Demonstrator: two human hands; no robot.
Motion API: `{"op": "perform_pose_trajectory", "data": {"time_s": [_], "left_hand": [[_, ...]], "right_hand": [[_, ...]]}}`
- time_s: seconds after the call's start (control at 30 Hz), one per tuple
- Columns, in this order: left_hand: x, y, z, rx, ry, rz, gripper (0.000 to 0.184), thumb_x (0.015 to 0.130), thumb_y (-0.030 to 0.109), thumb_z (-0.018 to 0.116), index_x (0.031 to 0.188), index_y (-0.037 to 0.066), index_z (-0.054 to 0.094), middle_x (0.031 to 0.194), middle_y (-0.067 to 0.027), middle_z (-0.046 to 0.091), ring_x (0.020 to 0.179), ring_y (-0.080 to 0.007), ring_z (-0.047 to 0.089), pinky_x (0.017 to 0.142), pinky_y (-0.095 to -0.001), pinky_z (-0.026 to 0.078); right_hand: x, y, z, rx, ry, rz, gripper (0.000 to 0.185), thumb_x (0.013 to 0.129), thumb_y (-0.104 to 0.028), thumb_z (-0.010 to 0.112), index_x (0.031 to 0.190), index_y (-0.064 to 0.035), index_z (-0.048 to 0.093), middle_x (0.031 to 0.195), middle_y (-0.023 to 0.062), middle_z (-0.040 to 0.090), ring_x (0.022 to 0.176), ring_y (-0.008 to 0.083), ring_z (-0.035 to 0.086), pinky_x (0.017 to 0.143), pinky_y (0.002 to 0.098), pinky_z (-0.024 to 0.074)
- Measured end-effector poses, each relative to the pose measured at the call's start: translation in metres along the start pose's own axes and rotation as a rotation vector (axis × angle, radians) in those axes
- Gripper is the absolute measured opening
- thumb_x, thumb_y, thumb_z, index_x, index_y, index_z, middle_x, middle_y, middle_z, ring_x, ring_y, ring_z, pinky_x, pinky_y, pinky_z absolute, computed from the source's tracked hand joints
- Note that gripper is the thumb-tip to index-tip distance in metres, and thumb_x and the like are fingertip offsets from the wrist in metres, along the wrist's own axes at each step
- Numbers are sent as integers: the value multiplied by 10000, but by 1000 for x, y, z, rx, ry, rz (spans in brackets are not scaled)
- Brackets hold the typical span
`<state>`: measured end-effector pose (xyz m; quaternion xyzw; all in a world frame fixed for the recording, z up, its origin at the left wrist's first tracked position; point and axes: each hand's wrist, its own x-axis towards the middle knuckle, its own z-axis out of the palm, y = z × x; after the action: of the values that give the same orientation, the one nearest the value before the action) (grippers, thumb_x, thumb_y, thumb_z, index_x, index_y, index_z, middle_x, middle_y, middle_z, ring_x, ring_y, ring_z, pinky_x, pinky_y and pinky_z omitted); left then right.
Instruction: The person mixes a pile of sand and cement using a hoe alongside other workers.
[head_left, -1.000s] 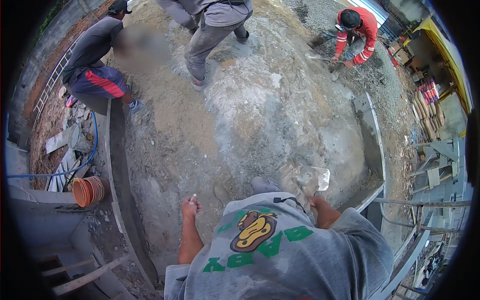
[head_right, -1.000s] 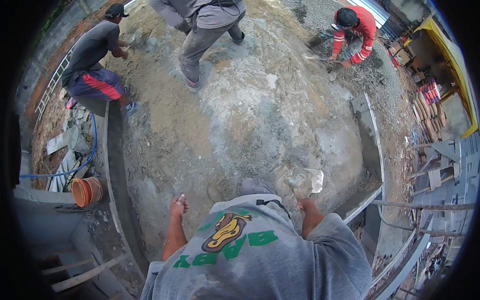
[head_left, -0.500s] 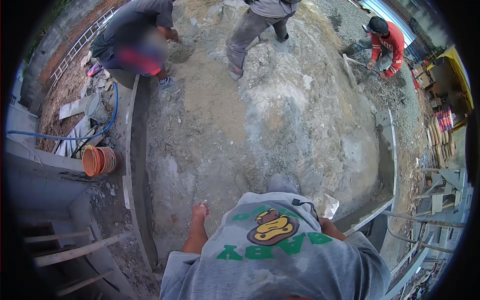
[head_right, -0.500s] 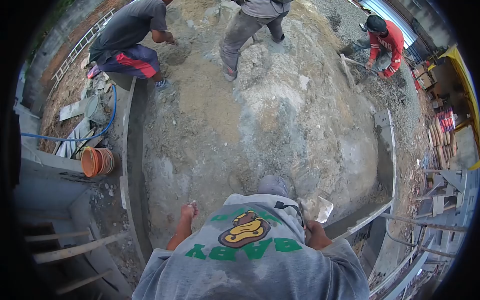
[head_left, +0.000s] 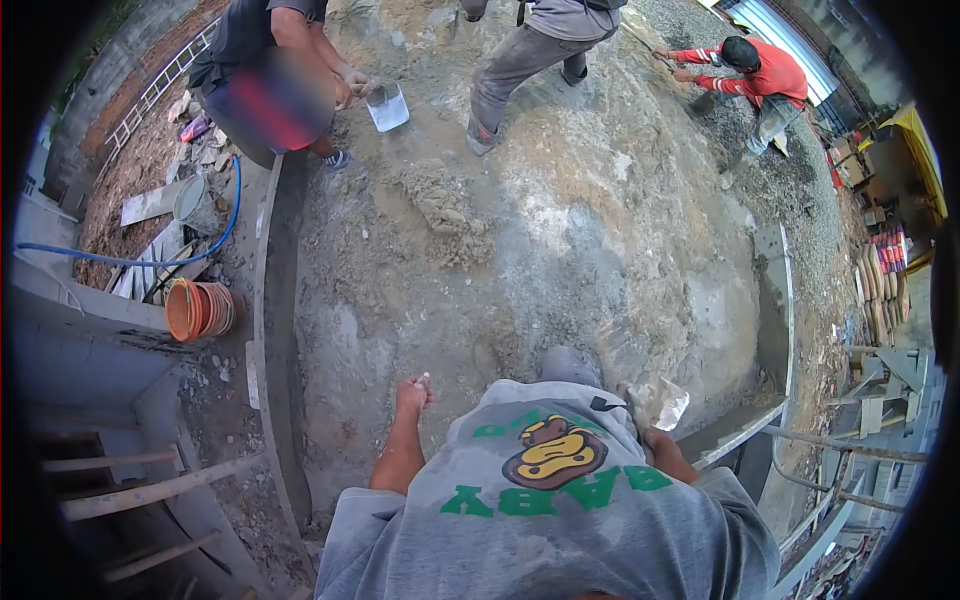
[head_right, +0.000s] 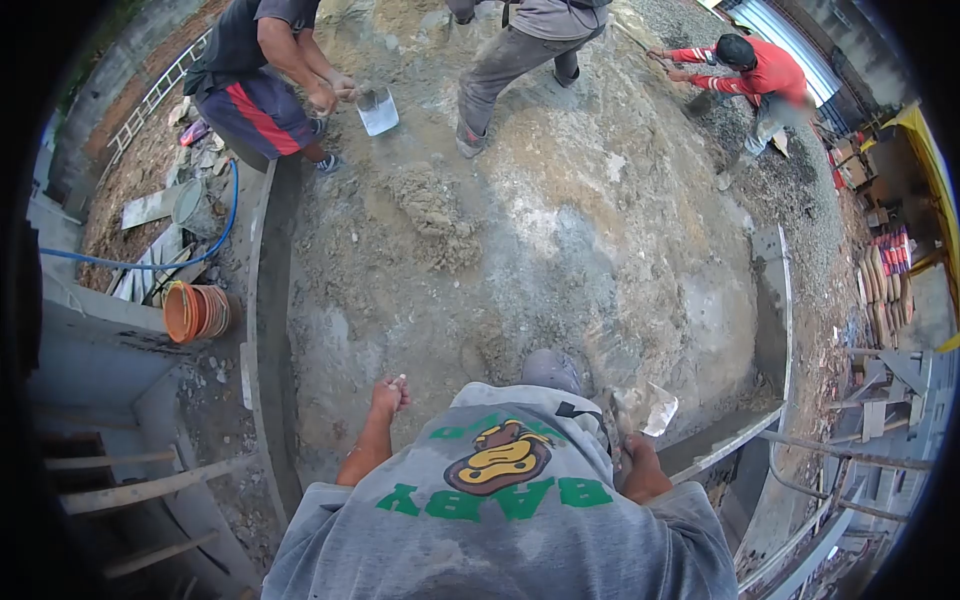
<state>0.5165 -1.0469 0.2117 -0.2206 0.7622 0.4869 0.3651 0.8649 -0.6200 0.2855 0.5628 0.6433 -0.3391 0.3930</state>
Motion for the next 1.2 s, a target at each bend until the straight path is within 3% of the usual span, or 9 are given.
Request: {"op": "perform_pose_trajectory", "data": {"time_s": [0.3, 0.5, 0.7, 0.77, 0.83, 0.93, 1.2], "left_hand": [[-7, -54, -8, -8, 42, -126, 245, 846, 244, 620, 934, 17, 597, 662, -58, 597, 501, -157, 577, 427, -304, 477], [-7, -46, -13, -2, 48, -64, 251, 875, 314, 567, 847, 66, 597, 668, -36, 587, 508, -155, 565, 448, -304, 469], [-1, -31, -17, 0, 48, -42, 248, 876, 315, 562, 867, 70, 598, 665, -29, 583, 506, -141, 562, 443, -295, 459], [-4, -25, -19, -5, 39, -48, 266, 862, 284, 595, 936, 28, 588, 658, -49, 591, 498, -148, 573, 432, -291, 465], [-5, -24, -19, -4, 42, -53, 280, 854, 263, 613, 971, 11, 583, 655, -60, 595, 497, -151, 578, 427, -291, 469], [-2, -30, -17, -17, 45, -55, 252, 851, 245, 619, 961, 22, 584, 656, -65, 595, 504, -151, 574, 430, -297, 473], [-8, -43, -17, -62, 38, -44, 184, 852, 217, 613, 872, 37, 581, 649, -60, 591, 500, -151, 564, 433, -305, 478]], "right_hand": [[-13, 1, -6, -40, 22, -44, 216, 714, -231, 606, 860, -82, 664, 921, 164, 655, 762, 294, 638, 694, 431, 496], [-18, 2, -6, -99, 28, -70, 209, 718, -224, 601, 849, -74, 662, 905, 169, 656, 729, 297, 642, 677, 434, 499], [-23, -4, -7, -169, 40, -128, 202, 722, -218, 596, 838, -66, 659, 890, 175, 657, 695, 300, 645, 660, 437, 501], [-23, 0, -7, -244, 56, -212, 200, 723, -216, 595, 835, -63, 659, 885, 177, 657, 684, 301, 646, 654, 438, 502], [-17, 19, -3, -354, 132, -450, 186, 739, -203, 577, 816, -51, 652, 852, 179, 652, 605, 301, 638, 588, 441, 505], [-22, 21, -2, -225, 84, -282, 184, 749, -201, 564, 814, -53, 652, 841, 176, 649, 598, 302, 636, 577, 440, 505], [-14, 14, 2, -130, 59, -156, 187, 774, -197, 528, 808, -60, 651, 814, 169, 640, 579, 304, 630, 546, 437, 506]]}}
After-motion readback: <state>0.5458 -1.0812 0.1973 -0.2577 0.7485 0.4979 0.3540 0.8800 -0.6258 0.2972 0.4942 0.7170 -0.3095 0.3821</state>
